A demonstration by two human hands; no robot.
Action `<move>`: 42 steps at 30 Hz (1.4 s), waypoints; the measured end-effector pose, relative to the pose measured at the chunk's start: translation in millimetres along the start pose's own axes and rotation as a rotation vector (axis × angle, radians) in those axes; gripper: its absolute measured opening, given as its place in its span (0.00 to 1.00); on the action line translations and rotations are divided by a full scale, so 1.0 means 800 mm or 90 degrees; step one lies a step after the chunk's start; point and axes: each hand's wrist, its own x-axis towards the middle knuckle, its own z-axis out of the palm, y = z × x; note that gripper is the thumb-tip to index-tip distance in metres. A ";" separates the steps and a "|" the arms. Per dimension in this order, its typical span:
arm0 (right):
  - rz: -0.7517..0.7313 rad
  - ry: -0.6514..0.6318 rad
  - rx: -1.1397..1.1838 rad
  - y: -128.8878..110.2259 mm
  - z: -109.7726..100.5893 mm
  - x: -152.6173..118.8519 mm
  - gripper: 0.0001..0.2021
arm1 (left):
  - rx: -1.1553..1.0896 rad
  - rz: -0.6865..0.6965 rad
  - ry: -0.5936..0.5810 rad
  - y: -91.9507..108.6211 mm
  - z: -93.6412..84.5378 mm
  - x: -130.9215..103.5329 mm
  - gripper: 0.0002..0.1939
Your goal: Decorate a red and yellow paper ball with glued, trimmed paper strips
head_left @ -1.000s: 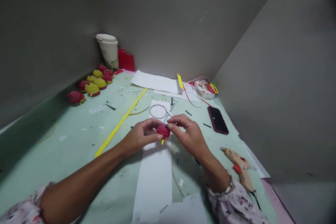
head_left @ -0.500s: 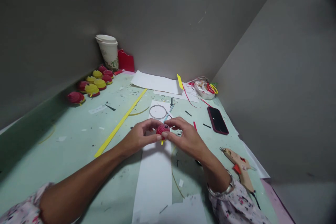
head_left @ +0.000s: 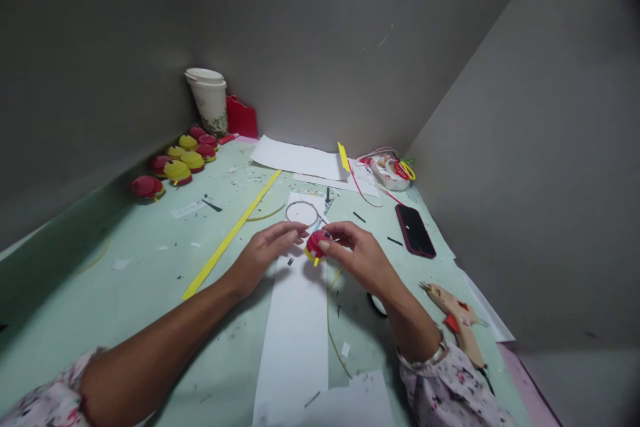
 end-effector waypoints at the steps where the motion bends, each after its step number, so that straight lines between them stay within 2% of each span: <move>1: 0.014 0.000 0.010 0.001 0.000 0.001 0.11 | 0.017 0.002 0.039 -0.002 -0.001 0.001 0.15; 4: 0.022 -0.003 0.004 0.002 0.002 0.001 0.12 | 0.080 0.023 0.167 -0.008 -0.006 0.006 0.17; 6: 0.008 -0.013 -0.020 0.002 0.006 -0.003 0.13 | 0.090 0.038 0.219 -0.008 -0.007 0.008 0.20; 11: -0.047 -0.015 -0.099 0.009 0.020 -0.023 0.11 | 0.096 0.029 0.242 -0.003 -0.005 0.007 0.18; 15: -0.063 0.007 -0.154 0.022 0.032 -0.038 0.11 | 0.083 0.029 0.243 0.000 -0.002 0.005 0.12; 20: -0.077 0.019 -0.199 0.030 0.040 -0.046 0.12 | 0.081 0.038 0.231 0.000 -0.001 0.004 0.11; 24: -0.065 0.018 -0.183 0.025 0.034 -0.050 0.18 | 0.084 0.045 0.219 -0.003 -0.001 0.004 0.11; 30: -0.106 -0.043 -0.200 0.024 0.015 -0.060 0.25 | 0.091 0.049 0.222 -0.010 -0.003 0.006 0.11; 33: -0.114 -0.035 -0.210 0.028 0.004 -0.064 0.23 | 0.093 0.042 0.245 -0.009 -0.003 0.007 0.10; 37: -0.063 0.021 -0.198 0.031 -0.007 -0.069 0.12 | 0.145 0.044 0.266 0.007 -0.004 0.002 0.12; 40: -0.058 0.045 -0.199 0.032 -0.010 -0.072 0.11 | 0.252 0.028 0.207 0.019 -0.006 -0.014 0.17; 42: -0.066 0.058 -0.204 0.031 -0.009 -0.072 0.10 | 0.304 0.032 0.121 0.021 -0.004 -0.028 0.23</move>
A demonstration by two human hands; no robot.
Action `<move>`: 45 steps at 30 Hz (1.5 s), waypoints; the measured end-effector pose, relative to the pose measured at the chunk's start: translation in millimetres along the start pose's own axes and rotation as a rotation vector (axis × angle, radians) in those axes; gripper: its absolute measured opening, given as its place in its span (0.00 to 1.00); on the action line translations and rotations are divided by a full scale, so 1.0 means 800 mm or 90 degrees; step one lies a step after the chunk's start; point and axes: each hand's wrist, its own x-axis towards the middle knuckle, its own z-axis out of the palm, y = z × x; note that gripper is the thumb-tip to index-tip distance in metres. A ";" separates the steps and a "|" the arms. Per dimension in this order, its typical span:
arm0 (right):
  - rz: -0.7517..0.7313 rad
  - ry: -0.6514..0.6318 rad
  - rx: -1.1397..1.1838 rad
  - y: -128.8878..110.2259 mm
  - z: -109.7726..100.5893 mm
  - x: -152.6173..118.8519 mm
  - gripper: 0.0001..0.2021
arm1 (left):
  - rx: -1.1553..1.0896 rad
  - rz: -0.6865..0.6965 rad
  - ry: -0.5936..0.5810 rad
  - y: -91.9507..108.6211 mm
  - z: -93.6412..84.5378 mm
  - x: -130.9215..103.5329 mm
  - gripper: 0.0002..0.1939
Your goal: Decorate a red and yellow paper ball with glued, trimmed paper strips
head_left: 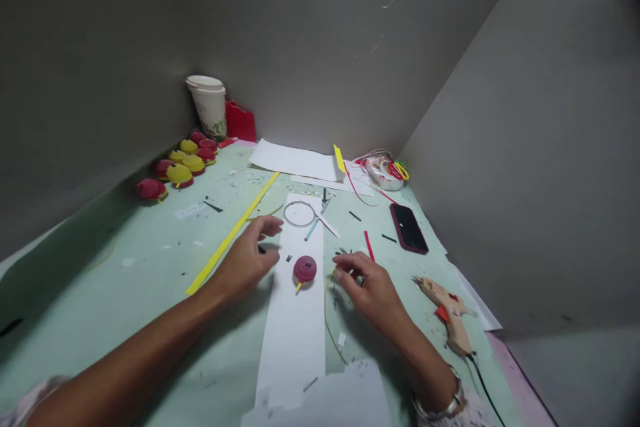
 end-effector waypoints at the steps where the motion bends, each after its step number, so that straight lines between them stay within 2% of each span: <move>1: -0.003 0.007 -0.003 0.000 0.001 0.000 0.10 | 0.023 0.023 -0.027 0.000 0.001 -0.008 0.25; 3: -0.008 0.017 -0.008 -0.001 0.004 -0.001 0.10 | 0.092 0.060 -0.079 0.000 0.008 -0.023 0.28; 5: -0.013 0.018 -0.011 -0.001 0.008 -0.001 0.11 | 0.167 0.077 -0.085 0.000 0.021 -0.035 0.33; 8: -0.026 0.012 -0.010 -0.001 0.013 -0.002 0.12 | 0.250 0.105 -0.048 -0.001 0.044 -0.043 0.34; 13: -0.045 0.028 0.004 -0.001 0.017 -0.002 0.12 | 0.306 0.132 0.023 -0.008 0.064 -0.041 0.27; 21: -0.038 0.052 0.012 0.003 0.024 0.000 0.11 | 0.280 0.142 0.011 -0.014 0.065 -0.034 0.19; 26: -0.015 0.075 -0.024 0.007 0.010 0.002 0.10 | 0.240 0.155 0.017 -0.013 0.063 -0.032 0.15; 29: 0.000 0.079 -0.122 0.013 -0.009 -0.004 0.10 | 0.208 0.151 0.032 -0.011 0.058 -0.036 0.14; 33: 0.053 0.051 -0.346 0.025 -0.031 -0.025 0.12 | 0.170 0.128 0.040 -0.011 0.055 -0.041 0.15; 38: 0.136 -0.025 -0.511 0.031 -0.031 -0.044 0.12 | 0.161 0.098 0.050 -0.010 0.054 -0.044 0.17; 41: 0.123 -0.044 -0.553 0.032 -0.026 -0.046 0.14 | 0.159 0.100 0.058 -0.008 0.053 -0.045 0.17; 45: 0.047 -0.010 -0.586 0.039 -0.026 -0.050 0.15 | 0.159 0.125 0.061 -0.007 0.051 -0.045 0.16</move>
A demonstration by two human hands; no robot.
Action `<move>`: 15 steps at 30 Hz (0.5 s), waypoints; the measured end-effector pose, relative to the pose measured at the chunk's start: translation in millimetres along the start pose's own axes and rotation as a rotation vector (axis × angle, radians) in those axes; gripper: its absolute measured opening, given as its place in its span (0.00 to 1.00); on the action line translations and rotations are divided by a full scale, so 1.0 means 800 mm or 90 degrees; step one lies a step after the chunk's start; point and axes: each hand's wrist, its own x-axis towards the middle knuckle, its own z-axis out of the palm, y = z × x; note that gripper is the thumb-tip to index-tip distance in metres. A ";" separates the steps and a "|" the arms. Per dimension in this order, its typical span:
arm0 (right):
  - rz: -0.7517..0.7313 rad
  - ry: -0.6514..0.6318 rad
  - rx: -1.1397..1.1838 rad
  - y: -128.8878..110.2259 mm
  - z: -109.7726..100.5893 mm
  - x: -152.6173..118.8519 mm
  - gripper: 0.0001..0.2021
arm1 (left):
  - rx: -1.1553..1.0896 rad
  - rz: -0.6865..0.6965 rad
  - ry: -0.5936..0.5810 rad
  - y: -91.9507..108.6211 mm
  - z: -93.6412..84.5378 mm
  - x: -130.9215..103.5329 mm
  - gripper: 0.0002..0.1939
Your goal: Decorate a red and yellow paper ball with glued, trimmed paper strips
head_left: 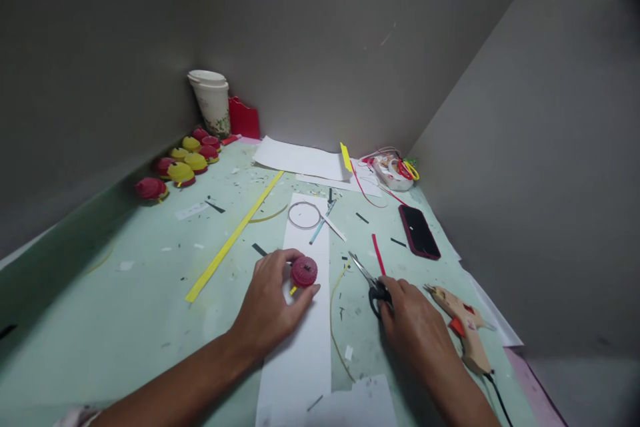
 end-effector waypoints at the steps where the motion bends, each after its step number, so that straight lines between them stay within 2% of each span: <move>1: -0.010 0.019 -0.001 0.002 0.000 -0.002 0.15 | 0.000 0.007 0.001 0.000 0.000 0.000 0.16; 5: -0.014 0.059 0.058 0.012 -0.007 -0.010 0.15 | 0.000 0.023 0.003 -0.002 0.000 0.000 0.16; 10: -0.012 0.075 0.237 0.020 -0.032 -0.008 0.15 | 0.015 0.026 0.007 -0.003 0.000 0.000 0.15; 15: -0.088 0.021 0.359 0.019 -0.056 -0.009 0.19 | 0.034 0.034 0.011 -0.003 0.001 0.000 0.15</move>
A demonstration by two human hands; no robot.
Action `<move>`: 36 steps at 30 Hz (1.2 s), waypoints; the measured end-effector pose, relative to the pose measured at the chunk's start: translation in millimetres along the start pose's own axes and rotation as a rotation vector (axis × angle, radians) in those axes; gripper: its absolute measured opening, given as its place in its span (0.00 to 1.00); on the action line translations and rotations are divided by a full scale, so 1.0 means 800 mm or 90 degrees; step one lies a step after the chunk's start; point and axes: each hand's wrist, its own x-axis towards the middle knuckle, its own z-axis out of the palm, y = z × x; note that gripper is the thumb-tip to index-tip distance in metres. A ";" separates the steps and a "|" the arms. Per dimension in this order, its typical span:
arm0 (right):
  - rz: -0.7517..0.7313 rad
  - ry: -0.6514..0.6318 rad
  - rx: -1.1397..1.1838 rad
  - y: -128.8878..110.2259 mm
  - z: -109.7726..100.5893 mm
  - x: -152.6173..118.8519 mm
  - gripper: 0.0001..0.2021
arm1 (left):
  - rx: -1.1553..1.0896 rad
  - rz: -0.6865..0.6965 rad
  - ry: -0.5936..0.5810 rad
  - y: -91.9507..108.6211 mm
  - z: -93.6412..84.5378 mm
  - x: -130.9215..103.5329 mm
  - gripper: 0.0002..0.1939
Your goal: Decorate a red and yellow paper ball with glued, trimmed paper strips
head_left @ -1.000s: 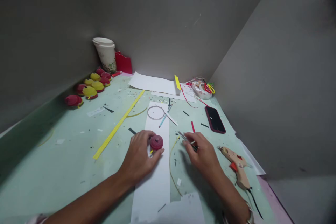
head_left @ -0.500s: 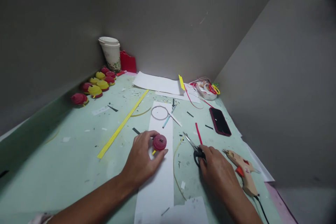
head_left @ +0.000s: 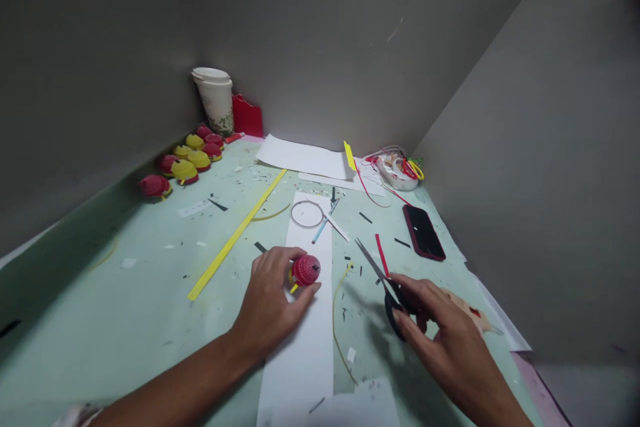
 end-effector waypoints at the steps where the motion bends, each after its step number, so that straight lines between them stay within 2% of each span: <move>1: -0.017 -0.024 0.026 -0.004 -0.002 -0.001 0.19 | 0.005 0.003 0.000 0.000 0.000 0.000 0.15; 6: -0.083 -0.134 0.126 -0.030 0.006 -0.007 0.19 | 0.017 0.027 0.005 -0.002 0.002 0.000 0.16; 10: -0.101 -0.103 0.095 -0.038 0.019 -0.009 0.18 | 0.030 0.042 0.007 -0.004 0.002 -0.001 0.18; 14: -0.144 -0.058 -0.010 -0.032 0.028 -0.009 0.20 | 0.038 0.042 0.014 -0.005 0.003 0.000 0.17; 19: -0.153 -0.034 -0.099 -0.026 0.033 -0.010 0.21 | 0.055 0.045 0.018 -0.004 0.004 0.000 0.16; 36: -0.181 -0.017 -0.154 -0.027 0.034 -0.011 0.20 | 0.067 0.058 0.025 -0.005 0.005 0.002 0.16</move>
